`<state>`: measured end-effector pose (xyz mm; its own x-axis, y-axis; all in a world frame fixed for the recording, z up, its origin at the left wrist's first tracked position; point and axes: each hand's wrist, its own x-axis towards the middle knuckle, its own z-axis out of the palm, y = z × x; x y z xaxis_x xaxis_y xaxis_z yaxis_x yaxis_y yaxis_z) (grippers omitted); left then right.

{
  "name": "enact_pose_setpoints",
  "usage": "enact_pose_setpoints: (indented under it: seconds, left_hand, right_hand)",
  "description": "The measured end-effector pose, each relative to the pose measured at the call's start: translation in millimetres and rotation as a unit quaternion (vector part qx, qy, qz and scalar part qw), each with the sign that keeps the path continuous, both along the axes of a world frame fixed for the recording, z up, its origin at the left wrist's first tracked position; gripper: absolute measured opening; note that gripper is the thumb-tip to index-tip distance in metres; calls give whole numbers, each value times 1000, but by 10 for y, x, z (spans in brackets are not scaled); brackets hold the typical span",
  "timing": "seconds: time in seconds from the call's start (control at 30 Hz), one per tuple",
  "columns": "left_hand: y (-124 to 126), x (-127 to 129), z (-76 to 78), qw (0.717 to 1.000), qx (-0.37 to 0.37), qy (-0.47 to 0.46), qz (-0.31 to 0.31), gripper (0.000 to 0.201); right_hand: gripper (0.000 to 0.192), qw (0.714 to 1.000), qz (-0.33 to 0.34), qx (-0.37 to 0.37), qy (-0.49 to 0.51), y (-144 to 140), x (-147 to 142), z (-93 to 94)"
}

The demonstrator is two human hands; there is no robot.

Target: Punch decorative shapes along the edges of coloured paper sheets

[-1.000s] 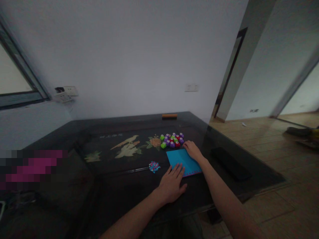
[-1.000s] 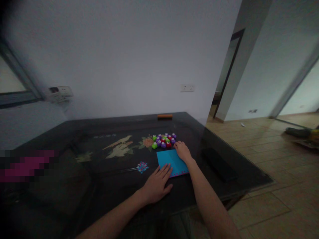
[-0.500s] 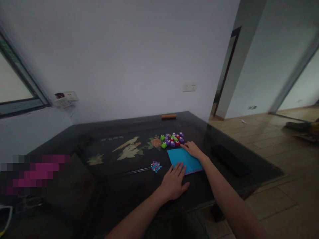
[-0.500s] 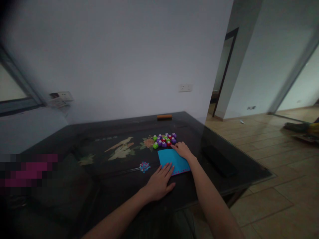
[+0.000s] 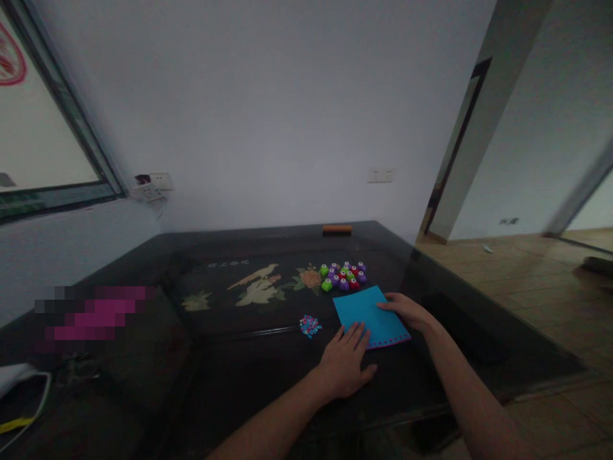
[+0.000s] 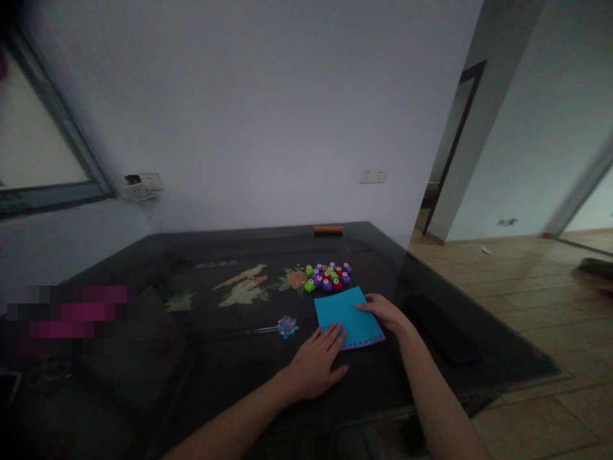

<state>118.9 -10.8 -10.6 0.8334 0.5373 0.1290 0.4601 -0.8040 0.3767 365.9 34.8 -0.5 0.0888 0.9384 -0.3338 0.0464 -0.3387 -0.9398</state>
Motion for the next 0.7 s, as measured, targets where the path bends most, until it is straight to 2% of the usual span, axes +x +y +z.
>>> enact_pose_setpoints:
  seconds: [0.07, 0.13, 0.27, 0.37, 0.43, 0.5, 0.53, 0.6, 0.63, 0.7]
  left_hand:
    - [7, -4, -9, 1000, -7, -12, 2, 66]
    - [11, -11, -15, 999, -19, -30, 0, 64]
    - [37, -44, 44, 993, -80, -84, -1, 59]
    - [166, -93, 166, 972, -114, -198, 58, 54]
    - [343, -146, 259, 929, -104, -323, 146, 57]
    - [568, -226, 342, 866, -133, -430, 215, 64]
    - [682, -278, 377, 835, -186, -466, 226, 66]
    - [879, -406, 430, 789, -305, -494, 202, 63]
    - [953, -478, 449, 775, -326, -506, 194, 59]
    - [1051, -628, 471, 763, -297, -539, 197, 51]
  right_hand:
    - [41, 997, 65, -5, 36, -136, -22, 20]
    - [37, 994, 88, 1, 57, -260, -59, 28]
    - [37, 998, 33, 33, 42, -397, -132, 20]
    - [38, 998, -20, 62, 10, -397, -185, 64]
    - [40, 995, -31, 94, 14, -350, -262, 144]
    - [43, 990, -24, 138, 27, -257, -403, 255]
    - [44, 985, -16, 167, 26, -192, -501, 314]
    - [44, 977, 1, 213, 7, -26, -741, 418]
    - [43, 974, 5, 227, -5, 67, -875, 455]
    - [39, 961, 11, 277, -18, 256, -1144, 492]
